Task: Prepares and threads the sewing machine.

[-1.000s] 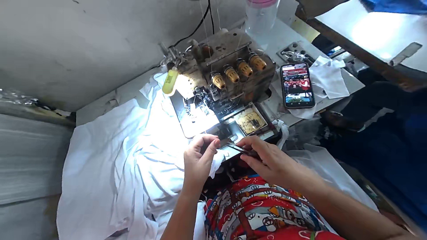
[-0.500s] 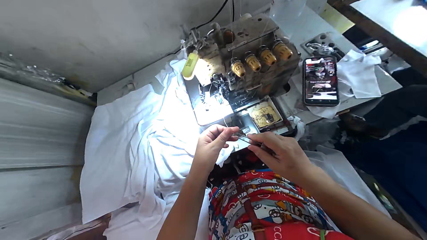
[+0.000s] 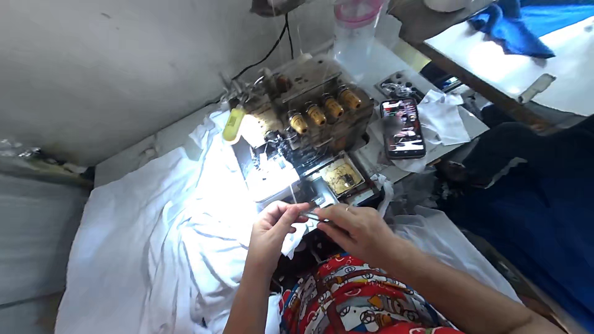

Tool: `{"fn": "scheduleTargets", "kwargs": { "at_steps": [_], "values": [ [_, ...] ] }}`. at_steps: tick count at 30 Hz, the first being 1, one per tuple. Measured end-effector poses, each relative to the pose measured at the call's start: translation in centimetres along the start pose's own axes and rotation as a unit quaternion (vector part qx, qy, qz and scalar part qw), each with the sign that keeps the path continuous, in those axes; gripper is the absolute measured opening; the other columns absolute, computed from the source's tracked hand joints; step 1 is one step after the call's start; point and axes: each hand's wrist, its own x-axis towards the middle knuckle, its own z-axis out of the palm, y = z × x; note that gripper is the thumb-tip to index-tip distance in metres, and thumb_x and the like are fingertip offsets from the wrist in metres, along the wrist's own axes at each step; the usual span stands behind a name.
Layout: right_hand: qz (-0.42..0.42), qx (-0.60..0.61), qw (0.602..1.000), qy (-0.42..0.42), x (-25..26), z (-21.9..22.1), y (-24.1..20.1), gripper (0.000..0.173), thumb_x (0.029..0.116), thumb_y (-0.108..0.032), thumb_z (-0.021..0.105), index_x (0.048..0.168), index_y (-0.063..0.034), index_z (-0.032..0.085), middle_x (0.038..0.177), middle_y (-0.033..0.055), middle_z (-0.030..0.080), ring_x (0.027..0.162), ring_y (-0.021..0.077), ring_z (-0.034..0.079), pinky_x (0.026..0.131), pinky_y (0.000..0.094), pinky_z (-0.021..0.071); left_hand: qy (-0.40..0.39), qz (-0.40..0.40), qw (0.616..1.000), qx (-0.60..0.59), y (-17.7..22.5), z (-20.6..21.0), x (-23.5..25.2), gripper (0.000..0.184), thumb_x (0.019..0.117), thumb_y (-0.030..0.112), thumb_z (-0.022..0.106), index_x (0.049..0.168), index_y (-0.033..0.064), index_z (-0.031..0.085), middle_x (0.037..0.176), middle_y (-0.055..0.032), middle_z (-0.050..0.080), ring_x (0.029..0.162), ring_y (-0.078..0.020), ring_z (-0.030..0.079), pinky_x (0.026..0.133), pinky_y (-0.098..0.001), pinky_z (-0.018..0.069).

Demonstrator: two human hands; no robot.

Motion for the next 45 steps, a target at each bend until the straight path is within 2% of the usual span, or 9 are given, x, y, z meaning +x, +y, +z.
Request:
{"fn": "scheduleTargets", "kwargs": {
  "at_steps": [24,27,30,33,36,39,41,43,45],
  "values": [
    [-0.034,-0.032,0.999,-0.015,0.3,0.4,0.0,0.020,0.1020,-0.013,0.057,0.109,-0.0048,0.074,0.092,0.0081,0.076,0.076,0.0163,0.073,0.063,0.0280,0.0576,0.011,0.035,0.999,0.025,-0.9,-1.0,-0.4,0.014,0.0973,0.007,0.059,0.088,0.0081,0.069,0.092,-0.0037,0.079,0.079,-0.0050,0.074,0.066,-0.0170,0.0564],
    [-0.029,-0.032,0.999,-0.027,0.4,0.3,0.0,0.020,0.1020,-0.013,0.056,0.107,-0.0045,0.073,0.090,0.0084,0.075,0.073,0.0175,0.073,0.060,0.0300,0.0576,-0.006,0.055,0.997,0.059,-1.0,-1.2,-0.3,0.012,0.0977,0.012,0.058,0.102,0.0056,0.068,0.102,-0.0015,0.077,0.084,-0.0060,0.073,0.069,-0.0195,0.0577],
    [-0.015,-0.025,0.999,-0.038,0.9,-0.1,0.1,0.022,0.1043,-0.015,0.053,0.107,-0.0034,0.072,0.088,0.0095,0.074,0.071,0.0193,0.071,0.059,0.0328,0.0569,0.001,0.123,0.984,0.130,-1.9,-2.2,-0.2,0.033,0.0981,0.023,0.060,0.120,-0.0008,0.059,0.117,-0.0010,0.070,0.090,-0.0039,0.070,0.075,-0.0214,0.0591],
    [0.020,-0.013,0.999,-0.043,1.6,-0.6,0.6,0.025,0.1067,-0.020,0.050,0.108,-0.0028,0.069,0.081,0.0095,0.070,0.068,0.0204,0.068,0.059,0.0358,0.0558,0.113,0.242,0.934,0.238,-2.7,-4.6,0.1,0.024,0.0983,0.026,0.063,0.099,0.0026,0.064,0.108,0.0002,0.070,0.101,0.0010,0.065,0.087,-0.0190,0.0543],
    [0.065,-0.015,0.997,-0.042,2.3,-0.8,1.5,0.028,0.1075,-0.023,0.048,0.108,-0.0025,0.067,0.078,0.0093,0.069,0.066,0.0213,0.067,0.058,0.0387,0.0555,0.224,0.275,0.880,0.315,-3.0,-8.7,0.7,0.035,0.0985,0.026,0.060,0.089,-0.0074,0.062,0.116,-0.0183,0.064,0.120,-0.0113,0.056,0.103,-0.0245,0.0438],
    [0.137,-0.015,0.988,-0.064,3.1,-0.9,2.1,0.031,0.1078,-0.024,0.046,0.112,-0.0011,0.067,0.083,0.0111,0.073,0.067,0.0239,0.070,0.061,0.0436,0.0574,0.308,0.212,0.846,0.379,-4.2,-12.5,1.6,0.047,0.0996,0.024,0.054,0.121,-0.0185,0.055,0.141,-0.0387,0.048,0.140,-0.0420,0.042,0.117,-0.0479,0.0330],
    [0.195,-0.004,0.975,-0.109,4.0,-0.9,2.3,0.034,0.1093,-0.025,0.042,0.116,-0.0008,0.065,0.088,0.0107,0.073,0.071,0.0237,0.070,0.068,0.0445,0.0582,0.341,0.109,0.813,0.459,-5.3,-14.2,1.8,0.061,0.1008,0.030,0.054,0.146,-0.0103,0.045,0.155,-0.0369,0.035,0.146,-0.0537,0.030,0.115,-0.0674,0.0234],
    [0.215,0.003,0.969,-0.124,4.8,-0.5,2.7,0.033,0.1086,-0.024,0.043,0.117,0.0001,0.064,0.082,0.0097,0.071,0.069,0.0228,0.069,0.068,0.0441,0.0572,0.326,0.006,0.777,0.538,-7.1,-15.1,2.1,0.062,0.1044,0.035,0.050,0.155,-0.0001,0.040,0.161,-0.0298,0.032,0.149,-0.0532,0.026,0.115,-0.0737,0.0160],
    [0.225,0.014,0.966,-0.127,5.4,0.0,3.2,0.031,0.1079,-0.023,0.044,0.115,0.0001,0.063,0.074,0.0072,0.067,0.063,0.0200,0.064,0.064,0.0416,0.0544,0.318,-0.027,0.744,0.587,-8.5,-15.4,2.7,0.058,0.1066,0.042,0.044,0.152,0.0070,0.047,0.159,-0.0223,0.040,0.150,-0.0473,0.031,0.117,-0.0704,0.0176]
  ]
}}
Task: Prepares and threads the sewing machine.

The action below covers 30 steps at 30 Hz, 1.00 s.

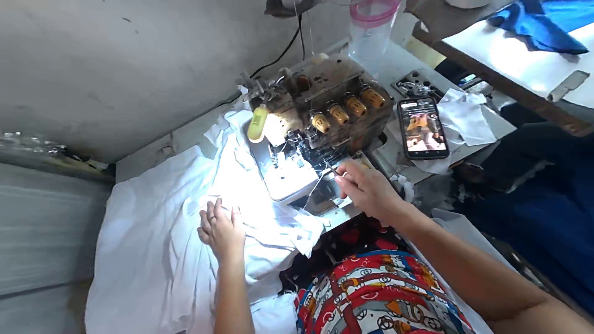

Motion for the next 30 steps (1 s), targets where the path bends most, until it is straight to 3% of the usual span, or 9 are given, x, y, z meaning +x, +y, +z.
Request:
{"fn": "scheduleTargets", "kwargs": {
  "at_steps": [3,11,16,30],
  "values": [
    [-0.001,0.024,1.000,0.013,1.2,0.8,0.5,0.026,0.1064,-0.021,0.046,0.112,-0.0014,0.062,0.068,0.0032,0.063,0.058,0.0144,0.059,0.059,0.0357,0.0514,0.012,0.005,1.000,-0.001,0.3,0.6,0.1,0.057,0.1057,0.041,0.042,0.148,0.0052,0.053,0.156,-0.0216,0.046,0.149,-0.0442,0.033,0.120,-0.0652,0.0166],
    [0.087,0.104,0.991,-0.018,2.9,1.3,-0.7,0.020,0.1067,-0.023,0.050,0.109,-0.0054,0.060,0.068,0.0014,0.060,0.056,0.0091,0.056,0.057,0.0286,0.0487,0.003,0.011,1.000,0.017,0.0,0.7,0.2,0.054,0.1069,0.040,0.041,0.150,0.0083,0.051,0.158,-0.0203,0.043,0.149,-0.0451,0.033,0.117,-0.0686,0.0184],
    [0.038,0.081,0.996,0.007,3.5,1.8,-0.5,0.019,0.1060,-0.018,0.048,0.108,-0.0044,0.061,0.064,0.0003,0.059,0.054,0.0085,0.055,0.054,0.0282,0.0465,0.009,0.003,1.000,0.017,-0.2,0.9,0.2,0.055,0.1068,0.042,0.040,0.150,0.0091,0.052,0.158,-0.0182,0.044,0.150,-0.0429,0.033,0.118,-0.0666,0.0183],
    [0.071,0.110,0.991,-0.007,3.8,1.6,-1.1,0.016,0.1067,-0.015,0.049,0.106,-0.0040,0.060,0.062,-0.0008,0.057,0.050,0.0051,0.050,0.051,0.0230,0.0422,0.010,0.006,1.000,0.018,-0.1,0.9,0.2,0.055,0.1068,0.041,0.039,0.150,0.0082,0.051,0.158,-0.0189,0.044,0.150,-0.0444,0.032,0.117,-0.0672,0.0190]
  ]
}}
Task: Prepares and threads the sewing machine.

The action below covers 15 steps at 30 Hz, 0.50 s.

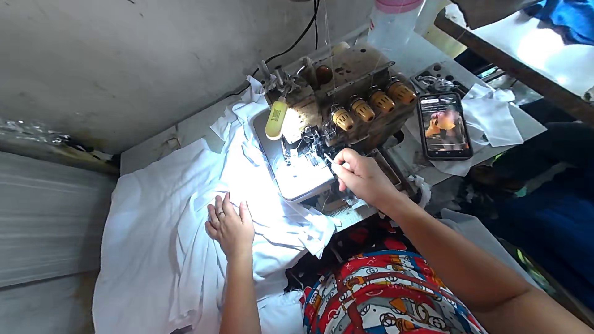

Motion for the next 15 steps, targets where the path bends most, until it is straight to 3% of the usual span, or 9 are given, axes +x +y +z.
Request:
{"fn": "scheduleTargets", "kwargs": {
  "at_steps": [15],
  "values": [
    [0.010,0.010,1.000,0.004,0.06,0.03,-0.06,0.014,0.1067,-0.014,0.049,0.107,-0.0049,0.060,0.063,-0.0002,0.060,0.050,0.0046,0.053,0.050,0.0207,0.0416,0.010,0.001,1.000,-0.010,-0.02,0.10,-0.03,0.056,0.1062,0.042,0.041,0.149,0.0082,0.052,0.157,-0.0189,0.046,0.149,-0.0444,0.033,0.118,-0.0672,0.0184]
  ]
}}
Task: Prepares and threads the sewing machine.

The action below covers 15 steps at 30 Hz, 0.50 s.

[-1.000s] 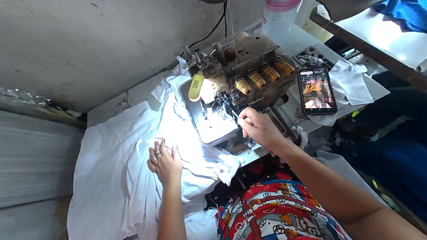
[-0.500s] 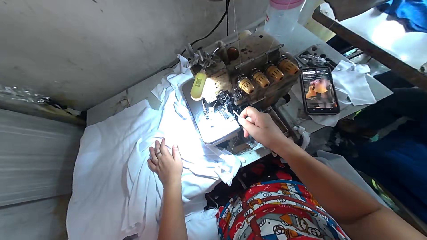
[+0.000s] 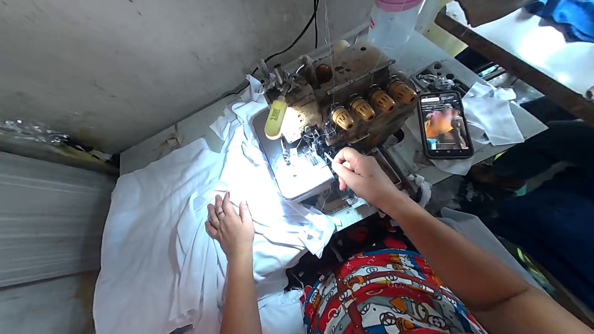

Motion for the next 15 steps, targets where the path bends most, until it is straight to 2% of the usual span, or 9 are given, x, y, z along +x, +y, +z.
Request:
{"fn": "scheduleTargets", "kwargs": {
  "at_steps": [10,15],
  "values": [
    [-0.009,0.004,1.000,-0.001,0.43,0.03,0.08,0.015,0.1060,-0.015,0.049,0.106,-0.0045,0.060,0.062,0.0000,0.059,0.049,0.0044,0.052,0.049,0.0212,0.0418,-0.002,-0.002,1.000,-0.004,-0.10,0.05,-0.01,0.056,0.1062,0.042,0.040,0.149,0.0076,0.052,0.157,-0.0200,0.045,0.150,-0.0441,0.032,0.118,-0.0670,0.0181],
    [0.034,0.101,0.993,-0.042,0.16,-0.57,0.05,0.016,0.1076,-0.014,0.047,0.107,-0.0021,0.059,0.063,0.0007,0.061,0.043,0.0022,0.046,0.044,0.0180,0.0375,-0.005,-0.001,1.000,-0.017,0.09,0.19,-0.09,0.058,0.1061,0.044,0.039,0.149,0.0069,0.051,0.158,-0.0210,0.043,0.150,-0.0449,0.031,0.118,-0.0684,0.0159]
  ]
}}
